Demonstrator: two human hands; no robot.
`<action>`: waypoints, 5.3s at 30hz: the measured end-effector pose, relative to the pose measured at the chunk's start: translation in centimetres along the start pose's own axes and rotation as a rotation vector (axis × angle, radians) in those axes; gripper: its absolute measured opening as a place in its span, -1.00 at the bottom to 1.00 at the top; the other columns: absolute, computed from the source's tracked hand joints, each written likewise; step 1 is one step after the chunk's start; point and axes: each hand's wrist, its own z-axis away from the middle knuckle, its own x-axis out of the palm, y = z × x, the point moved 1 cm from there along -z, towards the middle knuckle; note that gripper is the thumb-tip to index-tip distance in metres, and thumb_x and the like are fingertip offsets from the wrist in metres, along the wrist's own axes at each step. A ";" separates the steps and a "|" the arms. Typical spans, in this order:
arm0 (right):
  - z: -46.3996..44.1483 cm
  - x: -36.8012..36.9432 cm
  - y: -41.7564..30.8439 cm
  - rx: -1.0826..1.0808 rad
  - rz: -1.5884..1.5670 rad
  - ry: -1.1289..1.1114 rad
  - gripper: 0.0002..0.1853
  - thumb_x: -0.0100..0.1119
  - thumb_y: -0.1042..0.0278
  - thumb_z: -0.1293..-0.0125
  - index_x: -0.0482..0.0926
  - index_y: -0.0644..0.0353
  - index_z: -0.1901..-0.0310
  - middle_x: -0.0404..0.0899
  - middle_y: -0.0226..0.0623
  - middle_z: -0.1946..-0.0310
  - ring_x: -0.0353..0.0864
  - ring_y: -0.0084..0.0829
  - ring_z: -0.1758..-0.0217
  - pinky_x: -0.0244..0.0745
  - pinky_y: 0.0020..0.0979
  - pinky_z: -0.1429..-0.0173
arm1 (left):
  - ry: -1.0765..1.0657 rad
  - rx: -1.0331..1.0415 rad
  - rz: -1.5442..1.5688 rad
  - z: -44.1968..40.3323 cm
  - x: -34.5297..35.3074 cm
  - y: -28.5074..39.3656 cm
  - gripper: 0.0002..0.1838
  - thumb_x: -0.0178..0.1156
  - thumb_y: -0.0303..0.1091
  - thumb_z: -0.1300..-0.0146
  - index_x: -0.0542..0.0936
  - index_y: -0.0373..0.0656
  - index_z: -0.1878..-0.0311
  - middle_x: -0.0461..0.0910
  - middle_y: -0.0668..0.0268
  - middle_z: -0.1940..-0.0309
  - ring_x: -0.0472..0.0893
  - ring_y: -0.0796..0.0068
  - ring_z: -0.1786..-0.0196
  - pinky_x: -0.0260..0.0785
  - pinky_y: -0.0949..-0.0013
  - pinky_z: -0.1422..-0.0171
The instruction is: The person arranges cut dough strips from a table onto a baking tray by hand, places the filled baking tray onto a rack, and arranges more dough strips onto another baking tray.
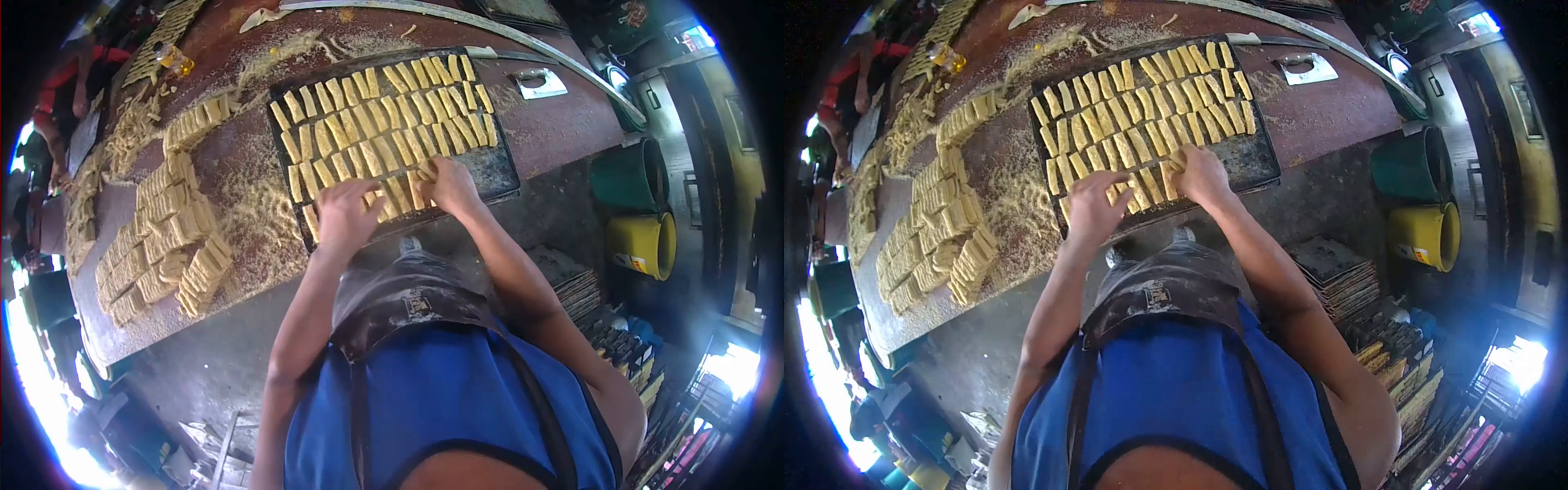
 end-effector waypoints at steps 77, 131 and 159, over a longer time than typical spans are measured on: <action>-1.7 24.0 -33.0 -0.406 -0.358 -0.388 -0.81 0.31 0.34 -0.15 0.62 0.25 0.26 0.70 -0.01 0.27 0.71 -0.02 0.14 0.62 -0.10 0.09 | 0.140 -0.607 -0.293 13.5 -21.9 -18.4 -0.65 0.43 -0.30 -0.07 0.69 -0.08 0.04 0.72 0.25 0.04 0.61 0.23 -0.14 0.15 -0.02 -0.37; 0.3 -7.4 9.4 -0.090 -0.088 0.117 -0.79 0.25 0.24 -0.21 0.67 0.18 0.22 0.70 -0.03 0.36 0.70 0.04 0.21 0.58 0.00 0.06 | -0.387 0.496 -0.552 -11.8 9.1 9.9 -0.79 0.29 -0.30 -0.21 0.70 0.03 0.08 0.62 0.35 0.11 0.54 0.33 -0.10 0.26 0.10 -0.28; 0.2 -8.6 18.4 -0.005 0.067 0.207 -0.78 0.25 0.27 -0.29 0.69 0.22 0.15 0.70 0.01 0.25 0.71 0.03 0.18 0.58 -0.12 0.09 | 0.559 -0.526 -0.594 0.2 -2.7 -3.8 -0.57 0.32 -0.17 -0.30 0.60 -0.10 -0.20 0.69 0.18 0.09 0.66 0.16 0.04 0.43 0.10 -0.24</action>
